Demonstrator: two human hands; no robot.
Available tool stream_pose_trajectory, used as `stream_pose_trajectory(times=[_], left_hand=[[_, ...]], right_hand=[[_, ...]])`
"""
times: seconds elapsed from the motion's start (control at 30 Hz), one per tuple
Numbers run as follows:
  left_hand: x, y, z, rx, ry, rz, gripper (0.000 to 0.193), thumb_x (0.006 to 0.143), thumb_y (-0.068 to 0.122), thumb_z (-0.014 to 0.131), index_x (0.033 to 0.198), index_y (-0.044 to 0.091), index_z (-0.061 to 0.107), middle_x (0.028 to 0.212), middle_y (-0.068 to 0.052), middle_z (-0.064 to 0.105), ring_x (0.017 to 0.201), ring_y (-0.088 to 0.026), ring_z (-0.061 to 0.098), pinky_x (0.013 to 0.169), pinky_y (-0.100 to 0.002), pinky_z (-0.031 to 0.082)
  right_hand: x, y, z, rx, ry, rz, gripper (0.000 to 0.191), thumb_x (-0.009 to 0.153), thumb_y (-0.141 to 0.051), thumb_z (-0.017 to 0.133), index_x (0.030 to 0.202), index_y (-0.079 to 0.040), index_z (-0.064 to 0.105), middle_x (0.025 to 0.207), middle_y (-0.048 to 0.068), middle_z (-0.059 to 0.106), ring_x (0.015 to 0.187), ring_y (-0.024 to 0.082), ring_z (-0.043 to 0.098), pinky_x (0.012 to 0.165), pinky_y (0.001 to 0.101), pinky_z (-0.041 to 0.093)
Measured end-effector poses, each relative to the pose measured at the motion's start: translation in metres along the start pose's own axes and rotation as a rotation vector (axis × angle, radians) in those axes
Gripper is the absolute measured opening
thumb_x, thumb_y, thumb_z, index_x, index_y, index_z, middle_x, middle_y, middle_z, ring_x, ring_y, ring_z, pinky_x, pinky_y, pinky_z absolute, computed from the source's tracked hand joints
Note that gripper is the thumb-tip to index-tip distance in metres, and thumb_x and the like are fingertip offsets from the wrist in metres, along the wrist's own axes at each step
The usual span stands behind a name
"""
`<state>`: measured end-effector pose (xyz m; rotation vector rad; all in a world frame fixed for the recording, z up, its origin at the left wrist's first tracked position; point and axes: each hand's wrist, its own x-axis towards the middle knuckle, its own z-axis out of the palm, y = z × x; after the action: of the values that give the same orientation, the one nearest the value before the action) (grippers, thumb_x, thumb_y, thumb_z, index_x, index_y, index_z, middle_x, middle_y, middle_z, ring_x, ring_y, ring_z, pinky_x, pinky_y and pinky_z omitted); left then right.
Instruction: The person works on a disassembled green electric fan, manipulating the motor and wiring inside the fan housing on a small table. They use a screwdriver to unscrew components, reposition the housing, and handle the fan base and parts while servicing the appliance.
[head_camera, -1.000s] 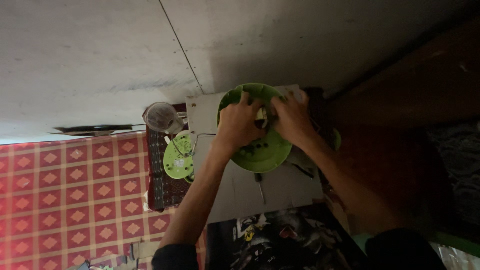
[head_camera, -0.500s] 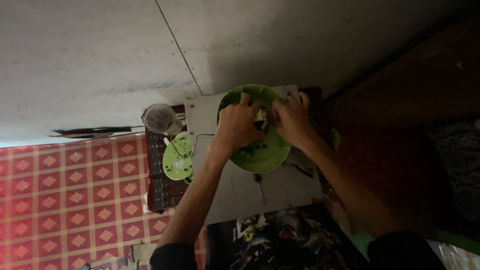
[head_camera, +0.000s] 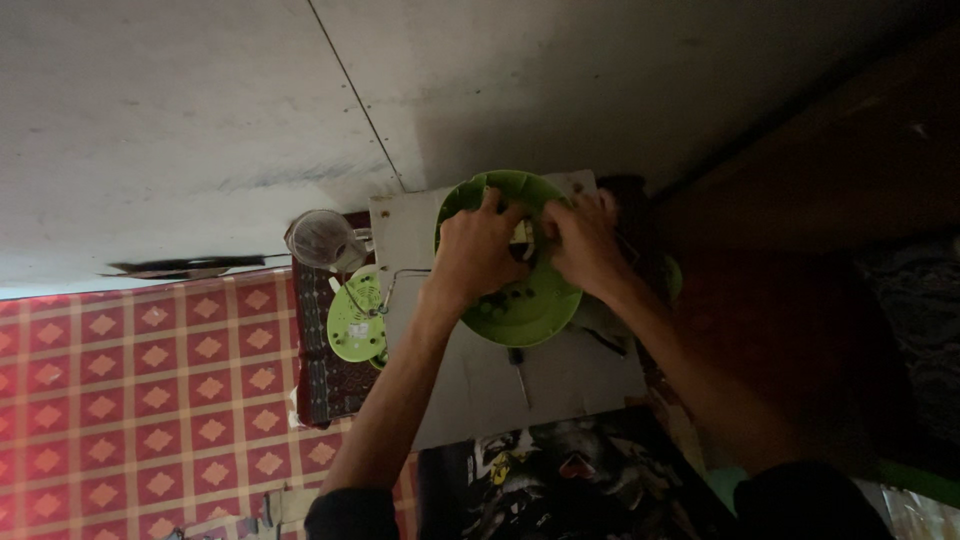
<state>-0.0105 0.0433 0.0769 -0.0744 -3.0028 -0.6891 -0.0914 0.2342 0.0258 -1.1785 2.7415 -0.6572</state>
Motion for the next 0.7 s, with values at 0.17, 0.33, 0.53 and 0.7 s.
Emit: stream_pose_trajectory(times=[0.17,0.33,0.53,0.7], left_hand=[[0.0013,-0.0010,0.0004,-0.005,-0.001,0.008,0.071,0.053,0.029,0.094,0.119,0.015,0.072,0.119,-0.016,0.065,0.081,-0.035,0.074,0.067,-0.047,0.061],[0.0011,0.0001,-0.0015,-0.011,-0.009,-0.007,0.070,0.056,0.032,0.095,0.120,0.014,0.071,0.122,-0.017,0.064,0.081,-0.036,0.074,0.067,-0.048,0.060],[0.0021,0.0022,-0.0035,-0.014,0.013,0.006,0.067,0.056,0.032,0.093,0.118,0.017,0.073,0.121,-0.016,0.065,0.080,-0.036,0.074,0.068,-0.048,0.060],[0.0014,0.0022,-0.0014,-0.032,0.017,-0.002,0.065,0.059,0.032,0.092,0.119,0.018,0.074,0.119,-0.017,0.065,0.080,-0.038,0.073,0.068,-0.050,0.059]], right_hand=[[0.0004,-0.0011,-0.0055,0.020,-0.021,0.017,0.024,0.076,0.004,0.076,0.084,-0.008,0.058,0.084,0.011,0.057,0.103,0.034,0.056,0.113,0.0622,0.021],[0.0002,-0.0008,-0.0055,0.022,-0.011,0.014,0.024,0.079,0.002,0.076,0.083,-0.008,0.055,0.081,0.009,0.055,0.098,0.032,0.058,0.115,0.0645,0.020],[-0.0032,0.0004,-0.0054,-0.003,0.080,-0.062,0.025,0.077,0.002,0.078,0.084,-0.008,0.056,0.082,0.009,0.055,0.097,0.034,0.057,0.111,0.0646,0.024],[-0.0040,-0.0003,-0.0082,0.002,0.061,-0.049,0.023,0.076,0.004,0.076,0.084,-0.009,0.058,0.085,0.010,0.059,0.100,0.034,0.057,0.110,0.0596,0.029]])
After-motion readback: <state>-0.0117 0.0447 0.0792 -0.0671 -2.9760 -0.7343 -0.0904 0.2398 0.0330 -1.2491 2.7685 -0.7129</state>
